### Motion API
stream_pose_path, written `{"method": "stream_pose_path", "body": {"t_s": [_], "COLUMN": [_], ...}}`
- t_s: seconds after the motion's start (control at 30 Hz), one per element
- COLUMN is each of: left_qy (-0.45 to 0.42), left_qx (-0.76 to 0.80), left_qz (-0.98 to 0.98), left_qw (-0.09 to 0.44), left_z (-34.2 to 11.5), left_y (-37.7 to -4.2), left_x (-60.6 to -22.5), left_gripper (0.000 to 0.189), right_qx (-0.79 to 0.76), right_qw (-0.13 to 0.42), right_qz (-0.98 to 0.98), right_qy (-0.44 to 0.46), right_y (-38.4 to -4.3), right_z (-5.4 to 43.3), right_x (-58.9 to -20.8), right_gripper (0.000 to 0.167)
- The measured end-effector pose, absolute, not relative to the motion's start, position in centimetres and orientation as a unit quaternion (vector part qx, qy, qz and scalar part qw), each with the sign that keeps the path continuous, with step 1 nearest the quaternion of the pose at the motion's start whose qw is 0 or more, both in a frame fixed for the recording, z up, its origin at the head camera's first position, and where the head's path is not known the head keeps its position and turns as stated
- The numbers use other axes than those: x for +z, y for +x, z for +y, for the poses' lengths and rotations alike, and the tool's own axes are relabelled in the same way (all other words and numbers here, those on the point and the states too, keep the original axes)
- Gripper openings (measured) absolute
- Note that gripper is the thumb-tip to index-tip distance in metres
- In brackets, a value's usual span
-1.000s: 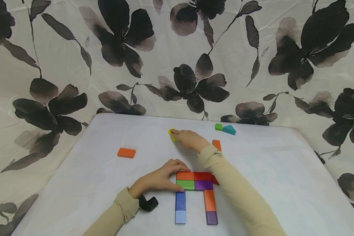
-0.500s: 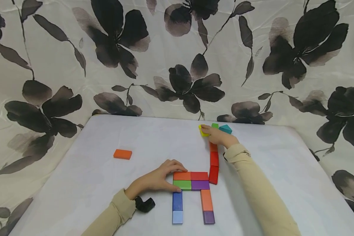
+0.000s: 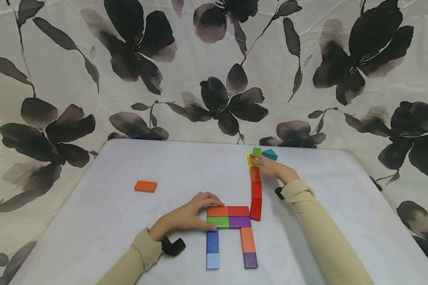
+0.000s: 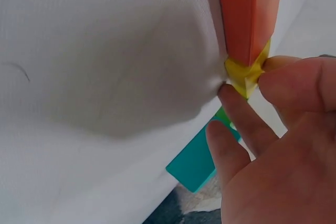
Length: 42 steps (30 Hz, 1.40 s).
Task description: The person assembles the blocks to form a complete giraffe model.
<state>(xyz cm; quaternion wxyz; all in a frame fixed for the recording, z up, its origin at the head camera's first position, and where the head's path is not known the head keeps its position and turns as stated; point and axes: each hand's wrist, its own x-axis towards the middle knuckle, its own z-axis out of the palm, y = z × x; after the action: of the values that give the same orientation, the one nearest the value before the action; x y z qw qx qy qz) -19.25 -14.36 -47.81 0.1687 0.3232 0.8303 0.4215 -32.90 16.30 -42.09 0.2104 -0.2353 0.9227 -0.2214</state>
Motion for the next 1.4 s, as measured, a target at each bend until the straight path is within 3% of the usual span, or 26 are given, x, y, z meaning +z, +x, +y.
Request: {"method": "stream_pose_path", "body": {"t_s": [0.67,1.0,1.4], "left_qy": [0.319,0.320,0.323], "left_qx": [0.419,0.419,0.416], "left_qz": [0.833,0.833,0.834], "left_qw": [0.170,0.169,0.166], "left_z": [-14.4,-14.5,-14.5], "left_y": [-19.3,-19.2,-19.3], "left_x": [-48.0,-48.0,-48.0], "left_gripper": [0.059,0.059,0.059], "right_qx": [-0.210,-0.231,-0.235], "right_qw": [0.156,0.114,0.087], "right_qz": [0.933,0.932,0.938], "right_qy": [-0.247,-0.253,-0.239], "right_y": [-32.5,-32.2,-31.7], "right_z": [16.2,15.8,15.5], "right_x": [-43.3,-43.9,-43.9], "right_gripper": [0.066,0.048,0.048]}}
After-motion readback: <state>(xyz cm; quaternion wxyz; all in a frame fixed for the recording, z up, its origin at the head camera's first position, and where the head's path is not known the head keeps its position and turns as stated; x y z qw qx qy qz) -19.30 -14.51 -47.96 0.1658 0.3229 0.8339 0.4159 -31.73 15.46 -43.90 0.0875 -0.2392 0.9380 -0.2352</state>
